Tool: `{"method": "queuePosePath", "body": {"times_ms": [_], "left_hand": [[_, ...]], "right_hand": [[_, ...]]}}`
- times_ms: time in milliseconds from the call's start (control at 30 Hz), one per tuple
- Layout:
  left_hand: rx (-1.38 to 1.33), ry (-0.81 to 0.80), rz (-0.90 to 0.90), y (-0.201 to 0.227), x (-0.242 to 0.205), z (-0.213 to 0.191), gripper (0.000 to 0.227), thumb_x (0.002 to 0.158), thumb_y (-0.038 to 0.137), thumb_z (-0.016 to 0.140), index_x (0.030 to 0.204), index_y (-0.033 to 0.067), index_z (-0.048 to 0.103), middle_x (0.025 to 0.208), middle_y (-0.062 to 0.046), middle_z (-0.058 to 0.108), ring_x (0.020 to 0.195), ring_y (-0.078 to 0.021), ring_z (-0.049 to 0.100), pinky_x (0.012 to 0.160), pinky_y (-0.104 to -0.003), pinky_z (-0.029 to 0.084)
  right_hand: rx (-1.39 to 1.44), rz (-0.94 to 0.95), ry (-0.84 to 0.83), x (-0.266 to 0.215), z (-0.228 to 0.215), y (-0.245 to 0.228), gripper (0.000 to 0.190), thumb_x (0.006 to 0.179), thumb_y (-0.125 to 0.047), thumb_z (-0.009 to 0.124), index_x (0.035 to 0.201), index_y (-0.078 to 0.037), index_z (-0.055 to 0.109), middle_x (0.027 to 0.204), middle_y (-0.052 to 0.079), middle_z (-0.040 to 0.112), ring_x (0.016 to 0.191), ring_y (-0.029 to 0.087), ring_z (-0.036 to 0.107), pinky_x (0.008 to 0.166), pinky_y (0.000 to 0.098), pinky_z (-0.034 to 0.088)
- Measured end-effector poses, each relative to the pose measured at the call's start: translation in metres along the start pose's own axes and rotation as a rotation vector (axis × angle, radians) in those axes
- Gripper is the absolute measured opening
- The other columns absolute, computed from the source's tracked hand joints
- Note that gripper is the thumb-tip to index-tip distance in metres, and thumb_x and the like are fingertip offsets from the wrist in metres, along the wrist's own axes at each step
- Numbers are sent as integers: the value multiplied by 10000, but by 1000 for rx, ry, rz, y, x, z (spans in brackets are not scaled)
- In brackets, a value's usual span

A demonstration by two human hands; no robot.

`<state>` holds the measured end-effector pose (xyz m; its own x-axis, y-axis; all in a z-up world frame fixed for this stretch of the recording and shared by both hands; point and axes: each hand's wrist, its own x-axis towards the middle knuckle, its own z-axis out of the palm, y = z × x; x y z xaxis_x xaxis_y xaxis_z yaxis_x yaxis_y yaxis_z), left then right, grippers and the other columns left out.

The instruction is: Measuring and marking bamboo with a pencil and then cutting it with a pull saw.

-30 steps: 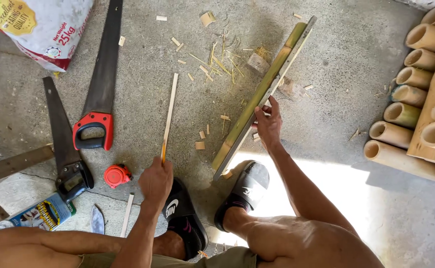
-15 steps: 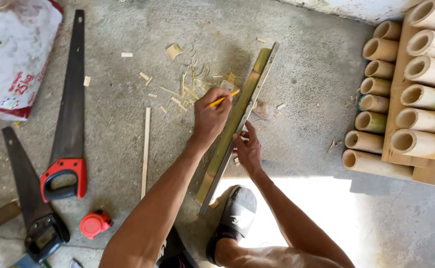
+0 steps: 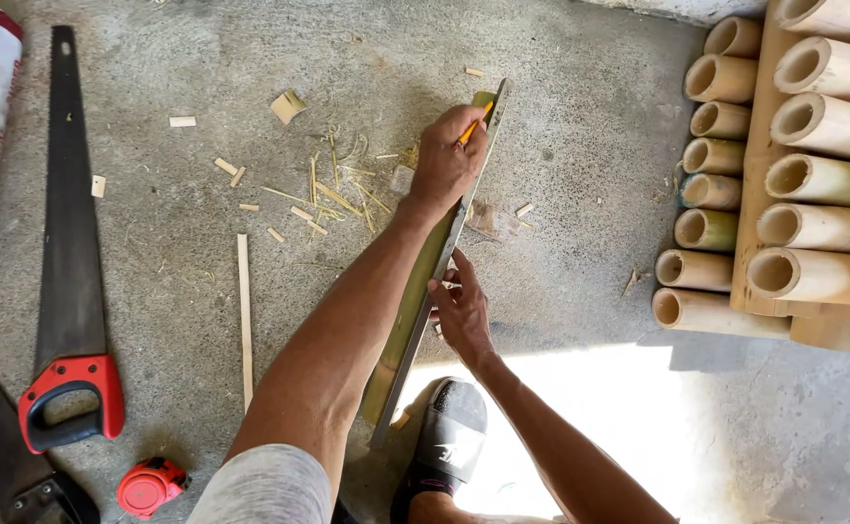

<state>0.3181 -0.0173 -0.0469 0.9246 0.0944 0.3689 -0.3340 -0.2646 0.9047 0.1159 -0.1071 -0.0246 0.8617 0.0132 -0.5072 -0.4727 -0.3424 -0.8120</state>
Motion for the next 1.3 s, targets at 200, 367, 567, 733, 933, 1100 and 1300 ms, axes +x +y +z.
{"method": "queuePosePath", "body": {"times_ms": [200,367,567,733,933,1100,1300], "left_hand": [[58,-4,104,3,4,-2,97,996,-28,559,938,44,584,780,-39,597,621,-80,572,485,-242,542],[82,-49,86,3,3,-2,148,989,-42,538,882,58,559,722,-26,545,589,-81,531,446,-242,486],[42,-35,65,9,5,-1,164,980,-41,550,860,72,550,695,-23,534,567,-76,512,424,-233,437],[178,-47,112,2,5,1,197,979,-34,565,829,92,541,674,-9,531,539,-62,498,390,-214,438],[130,-121,2,6,-11,-9,154,965,-25,580,841,65,571,655,-23,540,510,-72,499,364,-224,425],[220,-312,-139,58,-69,-64,133,969,10,609,840,44,604,683,-51,618,492,-89,540,349,-223,433],[96,-175,-98,42,-63,-50,168,1009,-20,541,874,49,614,675,-54,588,529,-92,534,370,-217,417]], "right_hand": [[-4,-1,-4,-2,0,-3,637,977,-216,589,1560,-155,341,1109,159,705,790,234,763,570,371,644],[-8,-3,-5,1,-1,-2,629,980,-202,585,1557,-163,339,1135,151,705,806,233,767,574,374,645],[-8,-5,-2,1,0,2,637,979,-183,591,1560,-152,331,1167,161,704,826,235,767,577,371,644],[8,-10,-7,1,-1,6,649,973,-176,594,1559,-134,318,1172,152,712,827,228,770,574,370,643],[20,-6,-8,-1,-2,-5,648,977,-177,613,1561,-146,335,1145,154,716,839,224,757,596,364,644],[-7,32,3,0,-2,-5,620,974,-131,600,1544,-156,358,1217,130,671,823,241,757,574,373,640],[-1,16,-3,3,1,-1,646,965,-109,608,1557,-173,358,1197,151,689,842,237,759,589,358,641]]}}
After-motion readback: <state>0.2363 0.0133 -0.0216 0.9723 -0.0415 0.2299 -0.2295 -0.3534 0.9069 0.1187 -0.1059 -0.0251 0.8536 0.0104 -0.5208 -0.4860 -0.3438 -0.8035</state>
